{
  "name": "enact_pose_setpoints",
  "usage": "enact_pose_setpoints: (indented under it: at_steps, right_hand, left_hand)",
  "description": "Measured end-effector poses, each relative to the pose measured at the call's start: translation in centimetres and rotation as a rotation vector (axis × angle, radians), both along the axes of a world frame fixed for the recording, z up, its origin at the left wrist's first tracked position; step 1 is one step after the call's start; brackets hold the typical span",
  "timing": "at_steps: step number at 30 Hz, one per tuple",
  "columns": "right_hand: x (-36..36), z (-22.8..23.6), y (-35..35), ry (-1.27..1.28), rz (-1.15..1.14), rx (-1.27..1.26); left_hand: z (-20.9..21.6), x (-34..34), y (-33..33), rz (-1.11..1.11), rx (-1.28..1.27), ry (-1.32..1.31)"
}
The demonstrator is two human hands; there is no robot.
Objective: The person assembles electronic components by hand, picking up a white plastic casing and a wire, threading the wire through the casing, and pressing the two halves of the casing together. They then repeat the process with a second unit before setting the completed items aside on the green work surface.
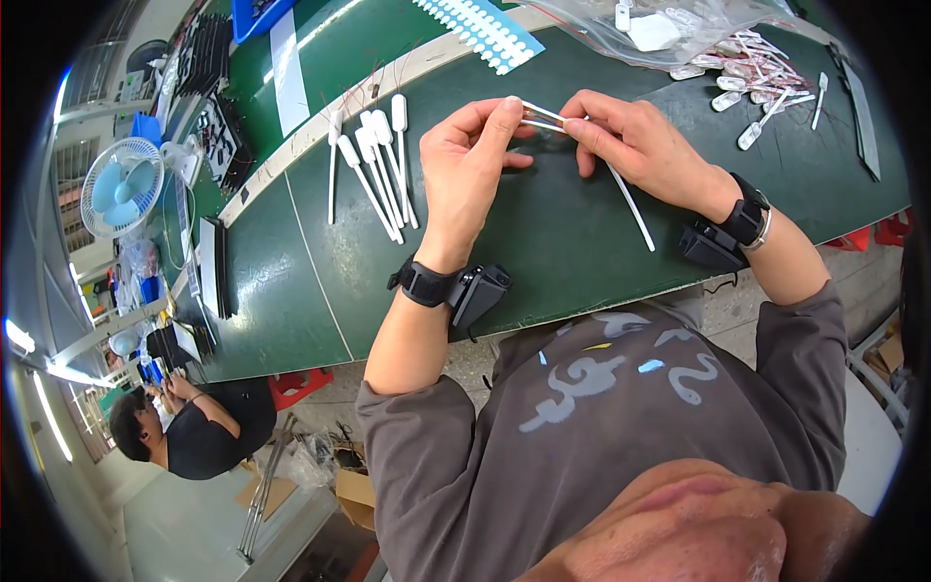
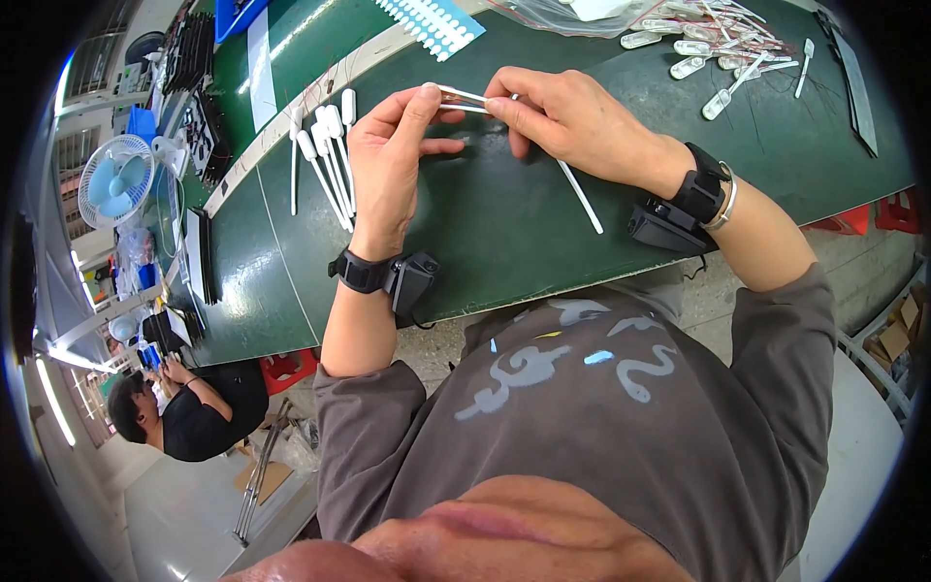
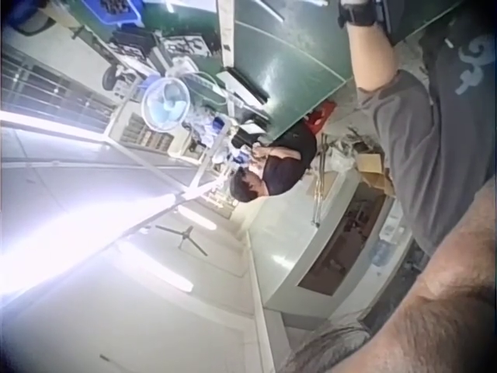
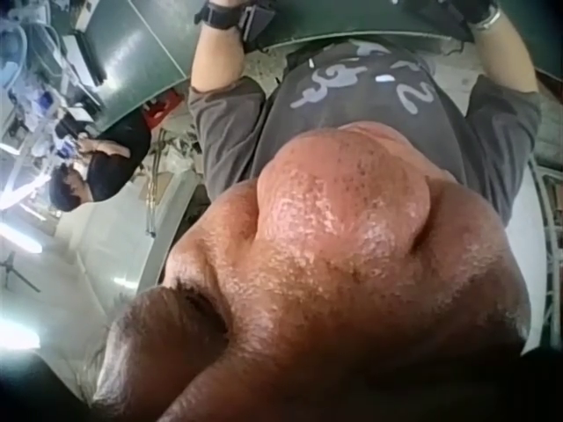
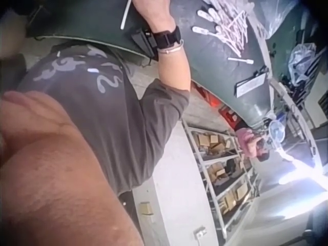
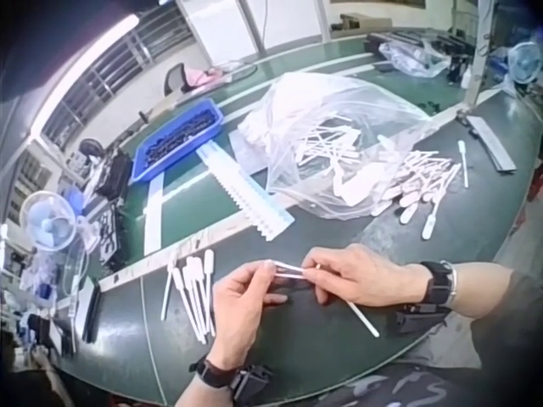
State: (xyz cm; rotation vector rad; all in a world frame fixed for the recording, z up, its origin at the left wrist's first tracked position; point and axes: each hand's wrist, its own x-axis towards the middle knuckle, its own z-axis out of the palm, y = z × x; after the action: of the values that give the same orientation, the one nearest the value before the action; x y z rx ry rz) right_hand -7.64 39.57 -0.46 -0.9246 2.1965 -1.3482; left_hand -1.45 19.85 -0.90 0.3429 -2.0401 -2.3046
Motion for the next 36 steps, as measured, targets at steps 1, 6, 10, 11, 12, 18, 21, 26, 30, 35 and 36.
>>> enact_pose_setpoints:
  at_steps: [1,6,10,11,12,18,21,26,30,35,36]
  right_hand:
    - [0.0,0.0,0.0,0.003,0.0,0.002]
    - [0.0,0.2,0.0,0.004,0.005,0.019]
    - [0.0,-0.1,-0.1,0.024,0.006,-0.029]
    - [0.0,-0.2,-0.1,0.024,0.006,-0.029]
    - [0.0,-0.2,-0.1,0.02,0.004,-0.032]
    - [0.0,-0.2,-0.1,-0.03,-0.004,-0.032]
    - [-0.1,-0.1,0.0,-0.082,0.0,-0.025]
    - [0.0,-0.1,0.0,-0.117,-0.003,-0.017]
    - [-0.1,-0.4,0.0,-0.18,-0.016,-0.045]
    - [-0.3,-0.2,0.0,-0.224,-0.009,-0.06]
    - [-0.3,-0.1,0.0,-0.24,-0.01,-0.06]
  left_hand:
    - [0.1,0.0,-0.1,-0.011,-0.019,0.001]
    - [0.2,0.0,-0.4,-0.044,-0.079,0.0]
    - [0.0,0.0,-0.2,-0.053,-0.06,0.011]
    - [0.0,0.0,-0.1,-0.053,-0.046,0.017]
    - [0.0,0.0,0.0,-0.053,-0.046,0.018]
    - [0.4,0.2,0.3,-0.072,-0.036,-0.003]
    - [0.9,0.3,0.3,-0.082,-0.05,-0.019]
    - [1.1,0.4,0.1,-0.108,-0.108,-0.036]
    - [1.4,0.5,0.0,-0.099,-0.154,-0.033]
    - [1.4,0.5,0.0,-0.087,-0.157,-0.027]
    - [1.4,0.5,0.0,-0.086,-0.157,-0.027]
